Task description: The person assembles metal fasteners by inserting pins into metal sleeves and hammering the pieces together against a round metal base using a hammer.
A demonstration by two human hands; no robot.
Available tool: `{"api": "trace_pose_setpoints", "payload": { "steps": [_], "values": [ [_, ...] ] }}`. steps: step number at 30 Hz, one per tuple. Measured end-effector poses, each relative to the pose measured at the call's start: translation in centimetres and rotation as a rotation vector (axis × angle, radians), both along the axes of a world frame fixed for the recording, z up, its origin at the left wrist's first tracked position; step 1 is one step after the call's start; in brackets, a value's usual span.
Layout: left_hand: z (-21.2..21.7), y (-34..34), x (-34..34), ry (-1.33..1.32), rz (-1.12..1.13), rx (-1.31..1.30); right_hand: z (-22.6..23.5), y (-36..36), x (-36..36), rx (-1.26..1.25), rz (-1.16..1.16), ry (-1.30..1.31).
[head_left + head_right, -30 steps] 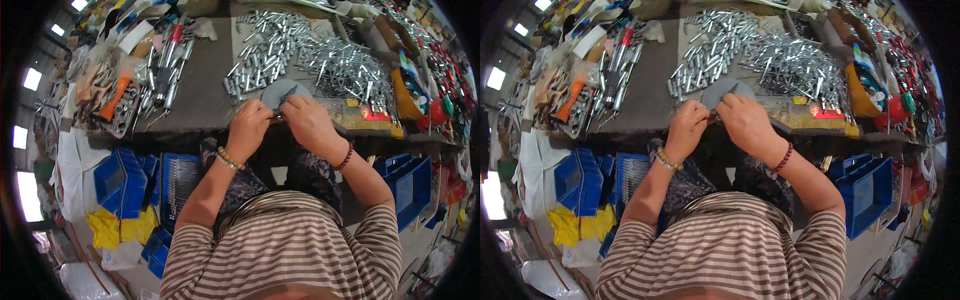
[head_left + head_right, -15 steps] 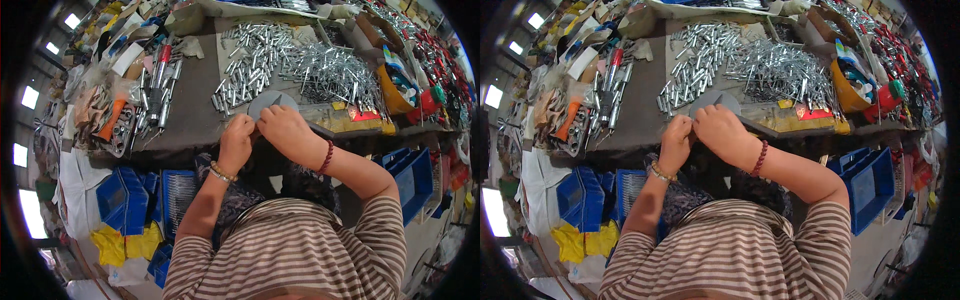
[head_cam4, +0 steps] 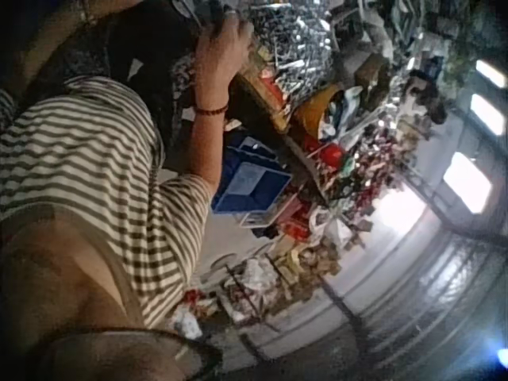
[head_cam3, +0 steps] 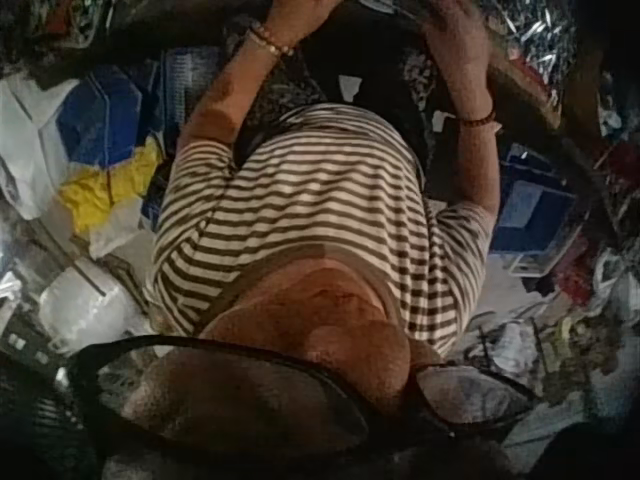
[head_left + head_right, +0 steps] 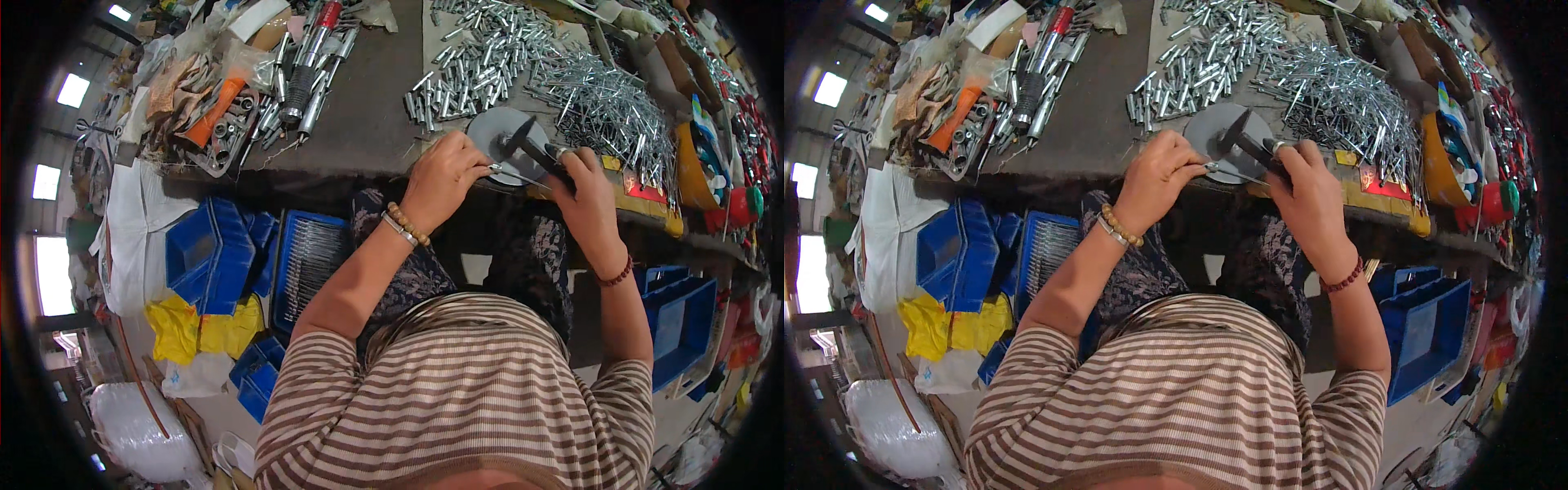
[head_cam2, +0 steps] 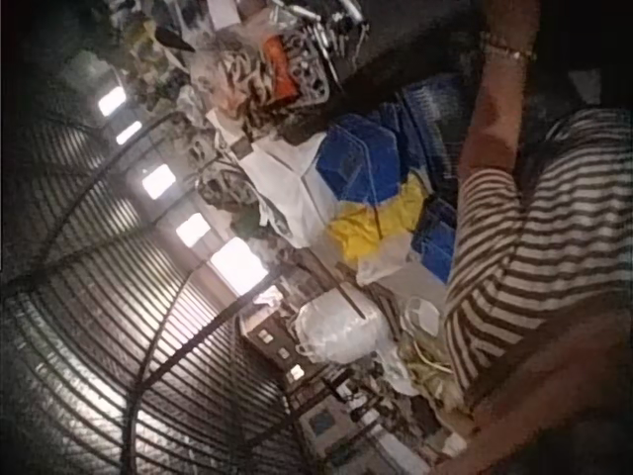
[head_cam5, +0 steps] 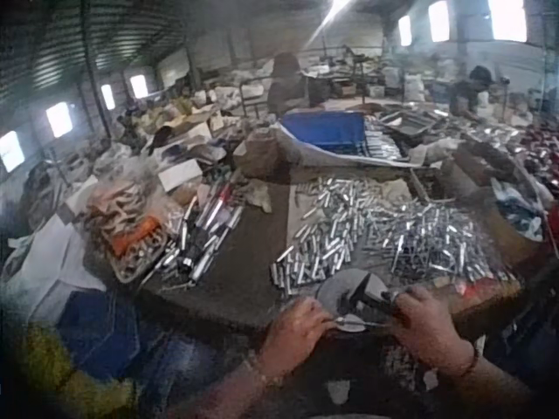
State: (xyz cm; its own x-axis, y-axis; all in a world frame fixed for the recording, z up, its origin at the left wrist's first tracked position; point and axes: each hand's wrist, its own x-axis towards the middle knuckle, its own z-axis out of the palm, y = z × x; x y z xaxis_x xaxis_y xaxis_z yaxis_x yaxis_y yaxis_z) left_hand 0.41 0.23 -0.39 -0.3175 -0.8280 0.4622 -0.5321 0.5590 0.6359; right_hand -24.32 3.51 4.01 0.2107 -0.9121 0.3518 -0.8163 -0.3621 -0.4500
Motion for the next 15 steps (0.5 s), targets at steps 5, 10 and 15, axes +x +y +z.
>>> {"api": "trace_pose_setpoints", "payload": {
  "steps": [5,10,15],
  "values": [
    [-0.1,0.2,0.4,-0.004,-0.007,-0.004,1.5,2.6,1.5,-0.159,0.03,-0.172],
    [-0.1,-0.2,-0.1,0.053,-0.011,-0.02,-0.8,3.1,1.3,-0.029,0.065,-0.067],
    [0.4,0.2,0.3,0.039,-0.036,0.055,1.3,1.4,0.6,0.034,0.077,-0.37]
  ]
}}
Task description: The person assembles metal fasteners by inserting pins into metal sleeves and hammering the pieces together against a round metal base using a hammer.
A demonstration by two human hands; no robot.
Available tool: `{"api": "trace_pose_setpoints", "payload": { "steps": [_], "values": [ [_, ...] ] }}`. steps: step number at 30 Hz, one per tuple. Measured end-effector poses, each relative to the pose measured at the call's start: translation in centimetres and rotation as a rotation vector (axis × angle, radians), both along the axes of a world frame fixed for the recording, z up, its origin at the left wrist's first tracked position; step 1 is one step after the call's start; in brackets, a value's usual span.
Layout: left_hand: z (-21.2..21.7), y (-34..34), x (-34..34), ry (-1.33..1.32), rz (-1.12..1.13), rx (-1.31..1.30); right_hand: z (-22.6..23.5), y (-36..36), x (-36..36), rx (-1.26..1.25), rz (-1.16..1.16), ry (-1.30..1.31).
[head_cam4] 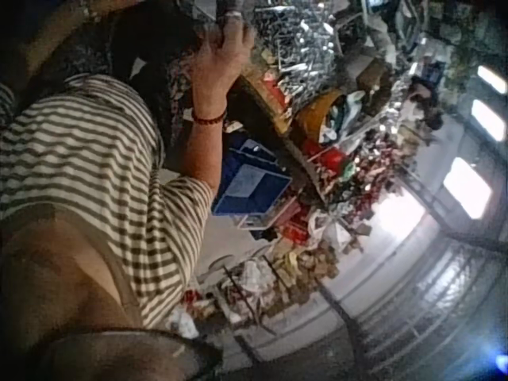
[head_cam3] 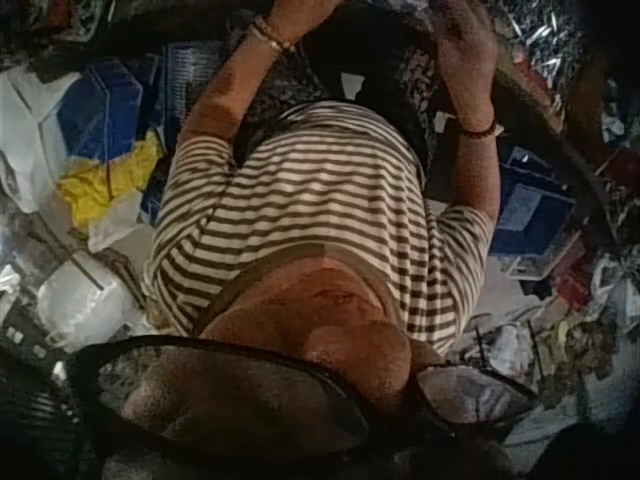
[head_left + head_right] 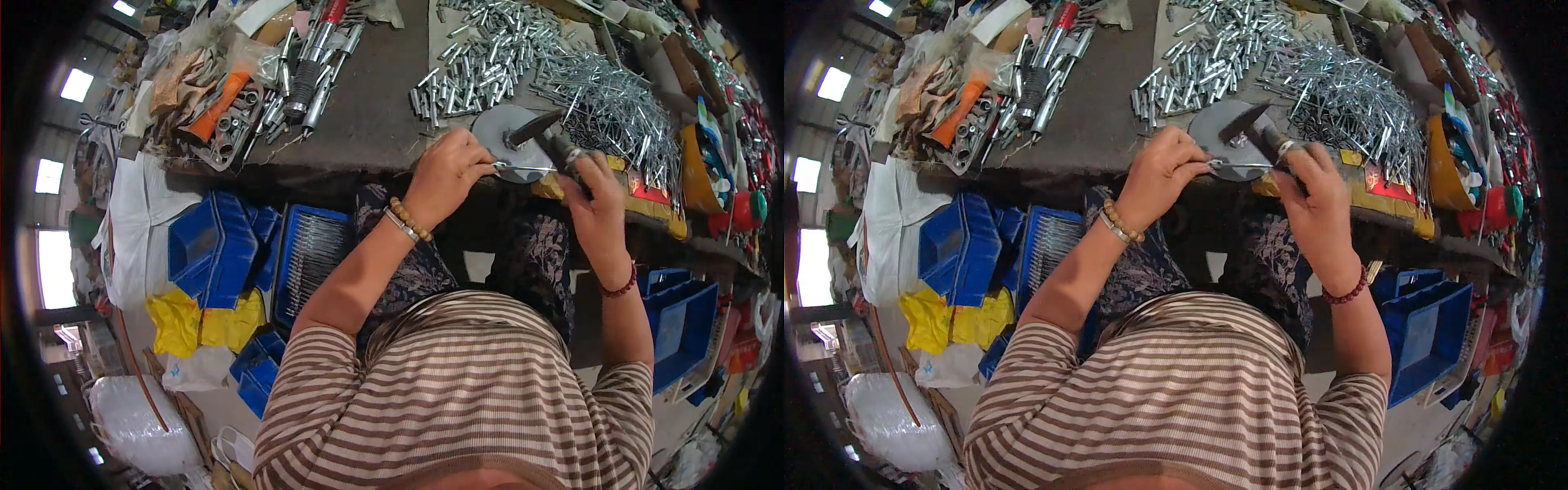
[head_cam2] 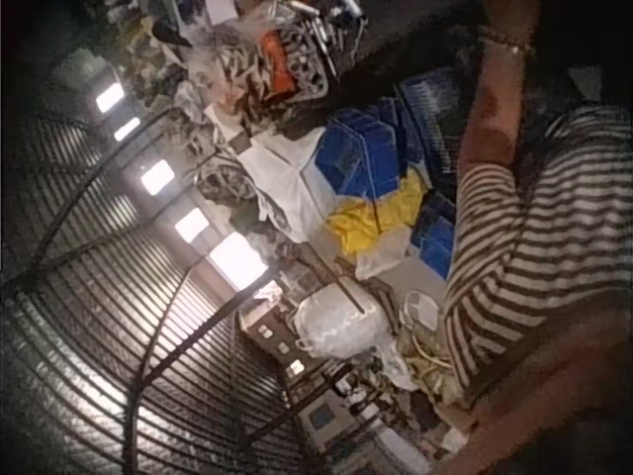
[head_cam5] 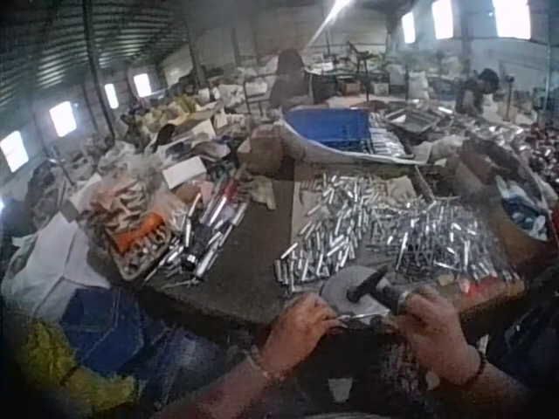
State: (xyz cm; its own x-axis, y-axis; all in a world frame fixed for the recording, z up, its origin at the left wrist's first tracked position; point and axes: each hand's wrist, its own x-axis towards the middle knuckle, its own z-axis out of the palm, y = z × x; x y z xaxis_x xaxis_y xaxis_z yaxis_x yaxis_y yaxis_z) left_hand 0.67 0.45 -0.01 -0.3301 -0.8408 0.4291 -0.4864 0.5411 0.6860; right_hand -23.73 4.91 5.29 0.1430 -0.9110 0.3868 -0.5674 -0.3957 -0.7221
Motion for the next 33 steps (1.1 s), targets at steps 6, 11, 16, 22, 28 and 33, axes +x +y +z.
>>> {"api": "trace_pose_setpoints", "payload": {
  "steps": [6,11,16,22,28,33],
  "values": [
    [-0.4,-0.6,-0.4,0.046,-0.004,-0.035,-2.2,1.6,1.4,-0.124,-0.009,0.293],
    [-0.1,-0.7,-0.3,0.04,-0.03,-0.004,-1.0,0.8,0.8,-0.182,0.001,0.344],
    [-0.1,-0.6,-0.6,0.038,-0.065,-0.036,-1.3,-1.0,0.1,-0.114,-0.013,0.008],
    [-0.1,0.0,-0.2,-0.011,-0.031,-0.059,-1.4,-3.6,-0.6,-0.167,-0.071,0.431],
    [0.2,0.3,-0.3,0.037,0.004,0.055,-2.6,0.0,1.9,-0.207,-0.104,0.53],
    [0.0,1.0,-0.6,-0.03,0.183,-0.187,-2.8,1.1,2.0,0.156,0.026,0.338]
  ]
}}
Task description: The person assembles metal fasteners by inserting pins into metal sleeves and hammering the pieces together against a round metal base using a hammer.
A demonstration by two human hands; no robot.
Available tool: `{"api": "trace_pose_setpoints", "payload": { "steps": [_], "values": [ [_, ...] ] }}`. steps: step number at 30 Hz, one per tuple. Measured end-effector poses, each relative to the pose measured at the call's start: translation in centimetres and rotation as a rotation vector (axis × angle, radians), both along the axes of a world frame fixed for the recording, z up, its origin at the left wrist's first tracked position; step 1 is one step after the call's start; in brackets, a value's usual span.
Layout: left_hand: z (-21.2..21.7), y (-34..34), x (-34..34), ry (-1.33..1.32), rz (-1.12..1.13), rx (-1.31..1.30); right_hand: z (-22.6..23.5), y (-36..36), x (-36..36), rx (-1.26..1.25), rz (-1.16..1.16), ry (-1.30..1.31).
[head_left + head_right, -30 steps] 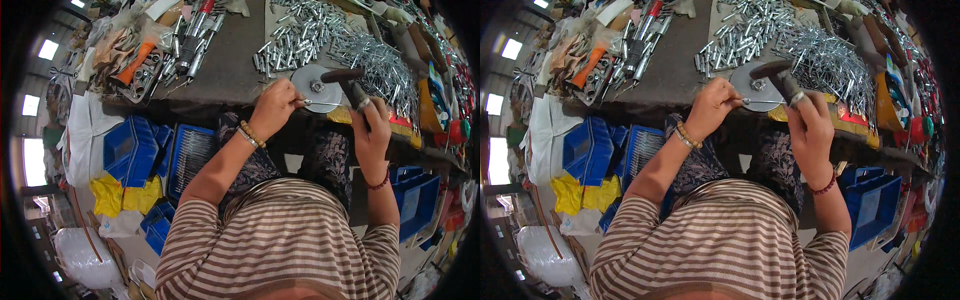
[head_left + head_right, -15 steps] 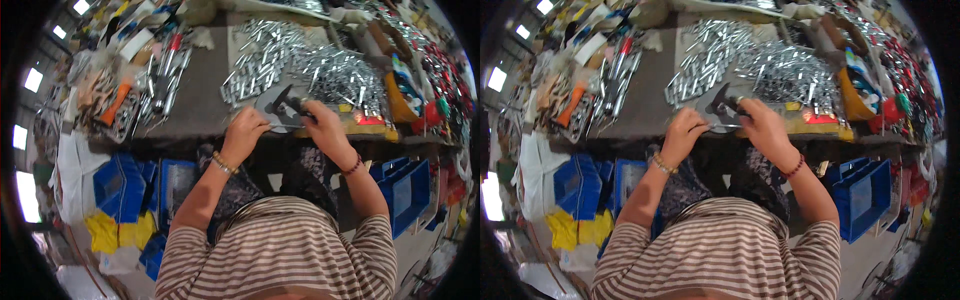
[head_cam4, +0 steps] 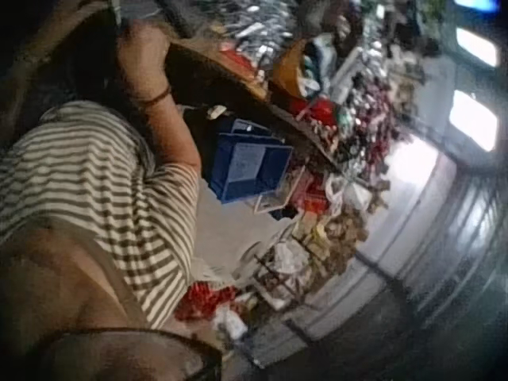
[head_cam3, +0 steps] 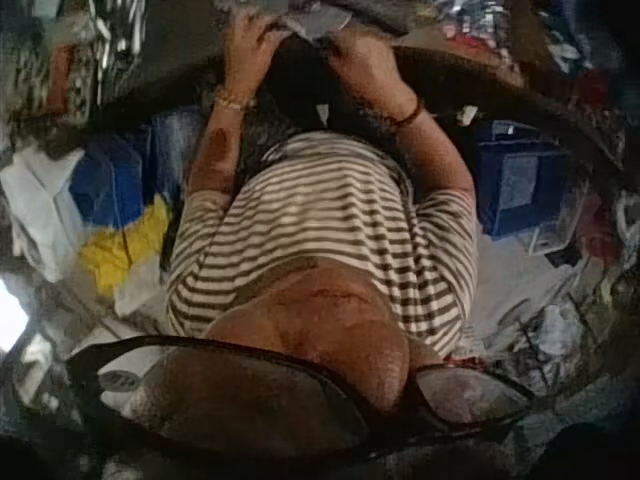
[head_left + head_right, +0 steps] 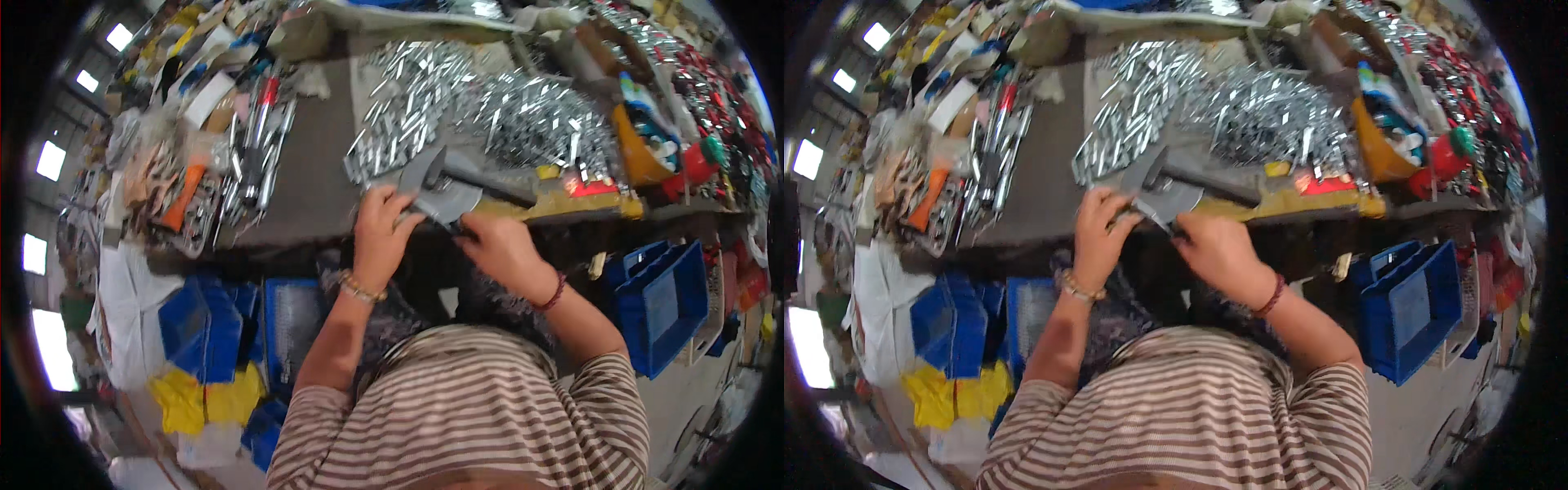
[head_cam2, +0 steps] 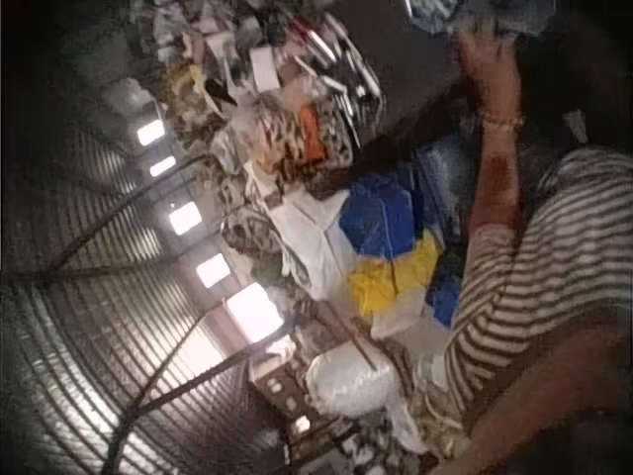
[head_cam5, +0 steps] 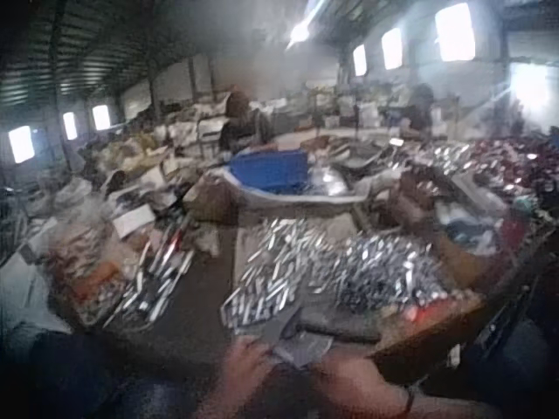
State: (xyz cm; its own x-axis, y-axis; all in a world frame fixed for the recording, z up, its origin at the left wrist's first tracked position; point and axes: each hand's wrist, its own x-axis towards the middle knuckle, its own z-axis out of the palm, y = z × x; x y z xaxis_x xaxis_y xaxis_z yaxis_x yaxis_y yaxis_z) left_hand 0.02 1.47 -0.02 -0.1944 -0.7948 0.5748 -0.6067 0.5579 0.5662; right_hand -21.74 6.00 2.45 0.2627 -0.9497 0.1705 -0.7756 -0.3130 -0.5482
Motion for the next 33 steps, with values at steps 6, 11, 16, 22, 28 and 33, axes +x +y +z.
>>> {"api": "trace_pose_setpoints", "payload": {
  "steps": [6,11,16,22,28,33],
  "values": [
    [-0.9,3.2,-2.7,0.613,-0.001,0.682,-0.3,0.7,0.4,0.52,-0.122,-0.625],
    [-2.1,3.3,-2.7,0.829,-0.091,0.752,-1.5,1.8,1.9,0.536,-0.107,-0.656],
    [-1.9,4.9,-0.6,0.941,-0.067,0.787,-1.0,3.0,5.0,0.553,-0.09,-0.674],
    [-3.2,7.4,5.0,0.936,0.08,0.634,-3.8,4.0,6.3,0.645,0.002,-0.715],
    [-7.9,16.1,17.5,0.875,0.709,0.674,-5.0,4.2,6.3,0.786,0.084,-0.632],
    [-17.2,26.1,27.7,0.824,1.185,0.678,-5.3,3.6,7.0,0.839,0.125,-0.553]
  ]
}}
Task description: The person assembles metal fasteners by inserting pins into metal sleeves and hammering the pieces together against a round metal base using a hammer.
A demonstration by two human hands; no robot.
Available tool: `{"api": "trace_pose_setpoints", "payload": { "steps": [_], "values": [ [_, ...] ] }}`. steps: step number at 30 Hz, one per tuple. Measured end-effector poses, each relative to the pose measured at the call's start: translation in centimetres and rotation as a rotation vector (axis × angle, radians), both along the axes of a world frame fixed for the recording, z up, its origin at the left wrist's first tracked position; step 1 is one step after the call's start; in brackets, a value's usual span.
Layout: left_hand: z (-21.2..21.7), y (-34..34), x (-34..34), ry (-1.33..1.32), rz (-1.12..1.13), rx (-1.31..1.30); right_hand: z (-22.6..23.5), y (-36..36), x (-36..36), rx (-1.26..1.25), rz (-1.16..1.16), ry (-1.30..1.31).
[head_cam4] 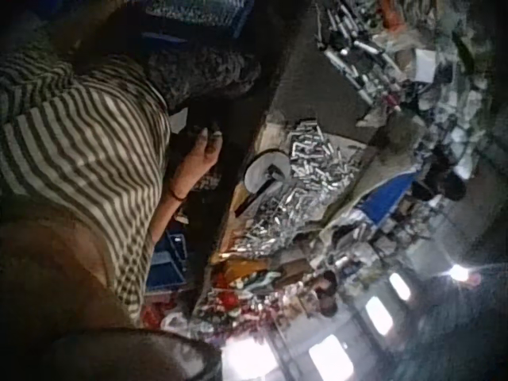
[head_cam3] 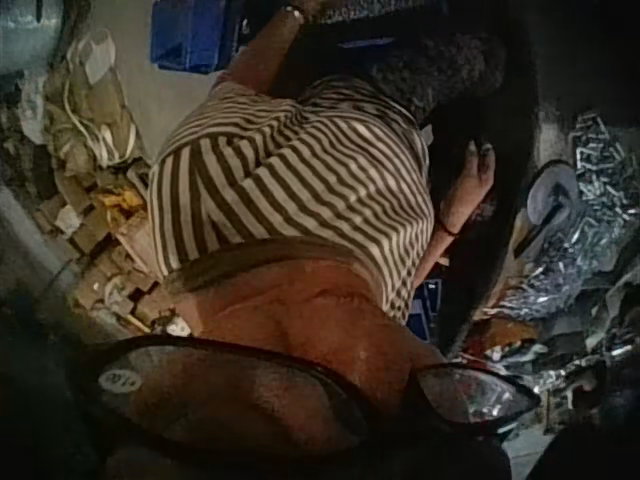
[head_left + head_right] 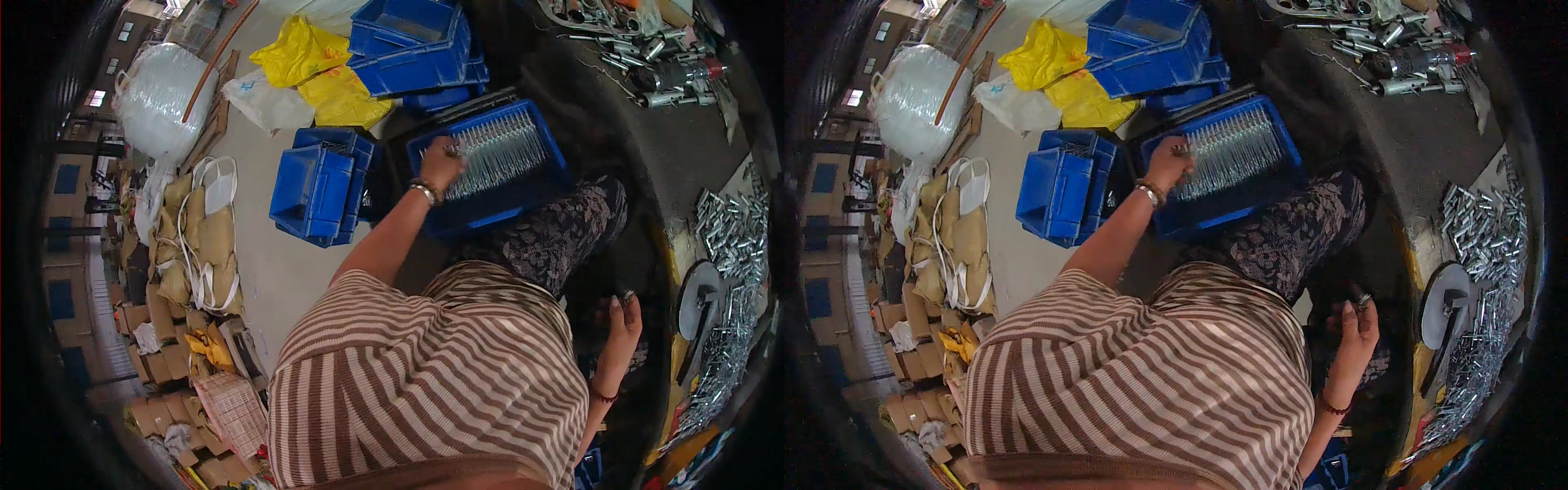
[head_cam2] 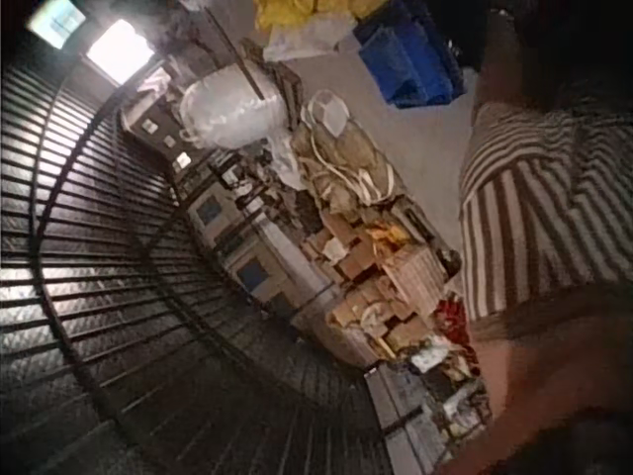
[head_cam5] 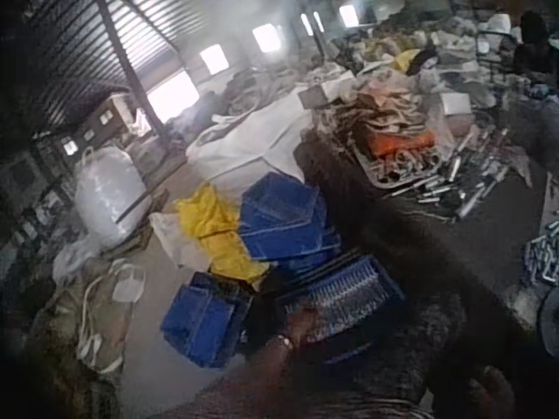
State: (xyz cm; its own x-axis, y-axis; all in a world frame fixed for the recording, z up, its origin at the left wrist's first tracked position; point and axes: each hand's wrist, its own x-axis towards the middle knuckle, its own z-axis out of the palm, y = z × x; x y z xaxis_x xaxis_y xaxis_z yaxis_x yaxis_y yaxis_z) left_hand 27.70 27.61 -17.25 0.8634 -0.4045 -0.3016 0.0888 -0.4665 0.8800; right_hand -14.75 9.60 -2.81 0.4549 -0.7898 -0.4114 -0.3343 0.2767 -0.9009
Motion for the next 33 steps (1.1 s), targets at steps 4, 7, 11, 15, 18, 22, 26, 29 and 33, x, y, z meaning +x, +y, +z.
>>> {"api": "trace_pose_setpoints", "payload": {
  "steps": [4,7,11,15,18,22,26,29,33],
  "values": [
    [-1.9,1.6,3.2,-0.002,0.07,0.175,-0.2,-0.1,0.6,0.027,-0.019,0.014],
    [-2.4,1.5,3.9,-0.045,0.072,0.297,-0.4,0.0,0.7,0.036,-0.035,0.021],
    [-2.9,1.9,5.4,-0.206,-0.065,0.508,-1.0,-0.2,0.3,0.072,-0.048,-0.009],
    [-3.3,-1.8,5.1,-0.395,-0.153,0.507,-2.3,-0.2,-2.0,0.044,-0.182,0.007],
    [-1.5,-0.7,5.7,-0.45,-0.161,0.401,-2.9,-0.3,-1.8,0.11,-0.183,-0.087],
    [4.3,-5.8,3.6,-0.462,-0.045,0.016,-3.2,-0.1,-0.7,0.126,-0.063,-0.056],
    [13.7,-17.1,-4.7,-0.412,-0.405,-0.361,-3.2,0.6,-1.3,0.078,-0.028,-0.091],
    [18.1,-24.2,-11.7,-0.563,-0.779,-0.453,-2.9,0.8,-1.8,0.047,-0.032,-0.145],
    [19.9,-31.9,-17.3,-0.682,-1.116,-0.286,-2.2,0.8,-3.3,0.011,-0.093,-0.138]
  ]
}}
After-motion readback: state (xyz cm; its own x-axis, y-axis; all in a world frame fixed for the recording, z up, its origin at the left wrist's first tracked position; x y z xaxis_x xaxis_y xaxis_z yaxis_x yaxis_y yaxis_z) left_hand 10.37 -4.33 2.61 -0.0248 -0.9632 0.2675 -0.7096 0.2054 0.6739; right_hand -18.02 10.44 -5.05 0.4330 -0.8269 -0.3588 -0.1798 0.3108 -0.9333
